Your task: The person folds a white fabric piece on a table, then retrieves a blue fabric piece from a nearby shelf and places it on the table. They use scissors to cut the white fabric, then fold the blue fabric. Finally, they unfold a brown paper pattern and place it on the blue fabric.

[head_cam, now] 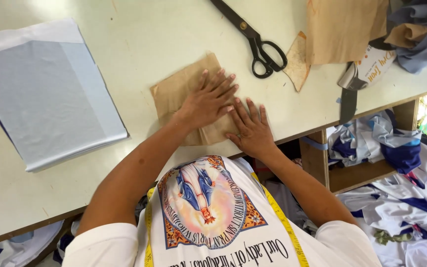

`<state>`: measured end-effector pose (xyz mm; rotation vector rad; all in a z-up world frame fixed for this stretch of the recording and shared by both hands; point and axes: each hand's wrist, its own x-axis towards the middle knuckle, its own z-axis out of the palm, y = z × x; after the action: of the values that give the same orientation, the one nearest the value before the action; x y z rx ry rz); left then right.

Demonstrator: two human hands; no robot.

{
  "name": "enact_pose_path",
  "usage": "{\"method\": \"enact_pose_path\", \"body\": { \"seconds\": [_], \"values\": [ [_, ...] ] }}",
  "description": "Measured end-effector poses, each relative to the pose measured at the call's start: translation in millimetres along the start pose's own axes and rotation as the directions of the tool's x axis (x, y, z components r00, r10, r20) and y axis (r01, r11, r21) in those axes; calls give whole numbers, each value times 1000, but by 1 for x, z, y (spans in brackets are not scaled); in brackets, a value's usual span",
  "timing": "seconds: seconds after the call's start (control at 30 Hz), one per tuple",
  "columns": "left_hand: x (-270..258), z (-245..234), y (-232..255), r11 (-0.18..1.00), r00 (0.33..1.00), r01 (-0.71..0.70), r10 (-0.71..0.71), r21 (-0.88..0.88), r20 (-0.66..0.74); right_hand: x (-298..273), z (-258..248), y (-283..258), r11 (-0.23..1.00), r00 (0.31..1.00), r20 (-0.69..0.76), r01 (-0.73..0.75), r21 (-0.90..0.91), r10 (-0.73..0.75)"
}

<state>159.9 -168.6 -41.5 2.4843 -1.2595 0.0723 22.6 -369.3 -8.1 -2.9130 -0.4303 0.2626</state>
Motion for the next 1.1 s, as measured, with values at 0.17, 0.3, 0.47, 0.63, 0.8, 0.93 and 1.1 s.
{"method": "enact_pose_path", "body": {
  "seconds": [0.17, 0.3, 0.47, 0.63, 0.8, 0.93, 1.1],
  "values": [
    [-2, -21, 2, 1000, 1000, -29, 29, -3, 9, -29, -2, 3, 1000, 999, -29, -30, 0, 30],
    [-3, -23, 1, 999, 999, -33, 32, 24, 30, -74, 1, 7, 996, 995, -52, -84, -25, 82],
    [-3, -23, 2, 997, 999, -35, 35, 70, -2, -72, -14, 1, 986, 980, -128, -147, 75, 155],
    [-1, -38, 19, 993, 993, 115, -113, -40, 43, -4, -4, -55, 973, 972, -192, -93, 212, 135],
    [-8, -31, 1, 773, 770, 634, -635, 41, 64, 62, -6, -83, 975, 972, -187, -105, 194, 141],
    [-45, -66, -4, 807, 803, 590, -582, 33, -126, 67, 9, -62, 994, 966, -238, -89, 57, 100],
    [-82, -57, -11, 858, 864, 503, -501, 106, -53, 69, -27, -68, 984, 969, 195, -165, 60, 151]
  ]
}}
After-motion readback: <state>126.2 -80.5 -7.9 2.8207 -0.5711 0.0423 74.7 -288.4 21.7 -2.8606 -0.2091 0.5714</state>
